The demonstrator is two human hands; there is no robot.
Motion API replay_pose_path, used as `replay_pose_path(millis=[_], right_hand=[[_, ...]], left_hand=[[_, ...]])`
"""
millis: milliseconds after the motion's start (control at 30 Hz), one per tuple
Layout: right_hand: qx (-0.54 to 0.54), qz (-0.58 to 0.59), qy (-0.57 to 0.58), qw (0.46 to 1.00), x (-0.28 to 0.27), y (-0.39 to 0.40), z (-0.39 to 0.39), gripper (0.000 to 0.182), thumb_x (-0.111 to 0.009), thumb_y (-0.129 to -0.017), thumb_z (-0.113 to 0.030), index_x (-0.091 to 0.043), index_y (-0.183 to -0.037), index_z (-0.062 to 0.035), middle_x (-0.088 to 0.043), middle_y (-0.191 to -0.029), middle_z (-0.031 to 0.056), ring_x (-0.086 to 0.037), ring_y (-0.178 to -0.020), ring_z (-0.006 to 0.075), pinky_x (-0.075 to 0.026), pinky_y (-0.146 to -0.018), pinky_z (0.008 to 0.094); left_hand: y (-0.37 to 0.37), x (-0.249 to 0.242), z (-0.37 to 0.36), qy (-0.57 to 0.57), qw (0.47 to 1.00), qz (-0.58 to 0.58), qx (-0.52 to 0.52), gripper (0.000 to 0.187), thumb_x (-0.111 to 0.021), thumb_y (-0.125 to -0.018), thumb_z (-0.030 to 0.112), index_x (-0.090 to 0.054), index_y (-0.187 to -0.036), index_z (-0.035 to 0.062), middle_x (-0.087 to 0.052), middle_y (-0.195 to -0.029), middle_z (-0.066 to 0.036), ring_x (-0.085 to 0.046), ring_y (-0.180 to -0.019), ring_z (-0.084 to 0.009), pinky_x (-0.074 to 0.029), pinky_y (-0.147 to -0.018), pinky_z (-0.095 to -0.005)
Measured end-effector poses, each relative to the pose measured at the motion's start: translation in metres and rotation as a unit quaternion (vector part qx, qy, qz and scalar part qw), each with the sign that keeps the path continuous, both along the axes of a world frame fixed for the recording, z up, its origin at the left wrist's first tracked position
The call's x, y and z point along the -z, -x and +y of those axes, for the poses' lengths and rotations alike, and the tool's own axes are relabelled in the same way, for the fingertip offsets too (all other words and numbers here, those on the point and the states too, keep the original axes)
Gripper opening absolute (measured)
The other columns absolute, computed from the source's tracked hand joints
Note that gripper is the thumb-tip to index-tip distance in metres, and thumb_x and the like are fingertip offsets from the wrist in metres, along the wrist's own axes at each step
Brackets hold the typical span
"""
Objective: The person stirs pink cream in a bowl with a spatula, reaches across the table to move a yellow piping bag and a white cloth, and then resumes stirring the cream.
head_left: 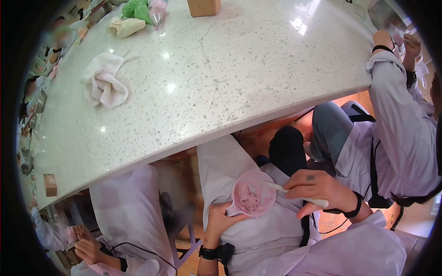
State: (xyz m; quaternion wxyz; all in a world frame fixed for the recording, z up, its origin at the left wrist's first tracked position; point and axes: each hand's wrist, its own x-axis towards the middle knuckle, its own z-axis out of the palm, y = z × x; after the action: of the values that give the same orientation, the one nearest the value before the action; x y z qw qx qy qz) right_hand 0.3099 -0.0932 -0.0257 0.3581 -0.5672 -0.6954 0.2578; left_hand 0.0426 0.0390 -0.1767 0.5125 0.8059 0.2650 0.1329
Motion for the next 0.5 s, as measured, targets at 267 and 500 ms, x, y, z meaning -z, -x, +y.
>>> replay_pose_path(millis=[267, 500], right_hand=[[-0.038, -0.092, 0.048, 0.994, 0.005, 0.000, 0.000, 0.029, -0.074, -0.077, -0.029, -0.061, -0.083, -0.0041, -0.062, -0.088, 0.0064, -0.062, -0.083, 0.0242, -0.053, -0.067, 0.0328], [0.001, -0.081, 0.028, 0.996, 0.027, 0.023, -0.010, 0.015, -0.068, -0.083, -0.016, -0.060, -0.081, -0.0030, -0.060, -0.082, 0.0087, -0.061, -0.076, 0.0267, -0.052, -0.064, 0.0338]], left_hand=[[-0.002, -0.002, -0.002, -0.052, 0.999, -0.012, -0.005, 0.052, -0.088, -0.057, 0.035, -0.047, -0.055, 0.0030, -0.041, -0.048, -0.013, -0.034, -0.041, -0.0255, -0.035, -0.043, -0.0303], [0.000, 0.004, -0.007, -0.102, 0.994, -0.032, -0.018, 0.054, -0.088, -0.056, 0.036, -0.044, -0.054, 0.0041, -0.041, -0.049, -0.013, -0.038, -0.043, -0.0299, -0.035, -0.044, -0.0325]])
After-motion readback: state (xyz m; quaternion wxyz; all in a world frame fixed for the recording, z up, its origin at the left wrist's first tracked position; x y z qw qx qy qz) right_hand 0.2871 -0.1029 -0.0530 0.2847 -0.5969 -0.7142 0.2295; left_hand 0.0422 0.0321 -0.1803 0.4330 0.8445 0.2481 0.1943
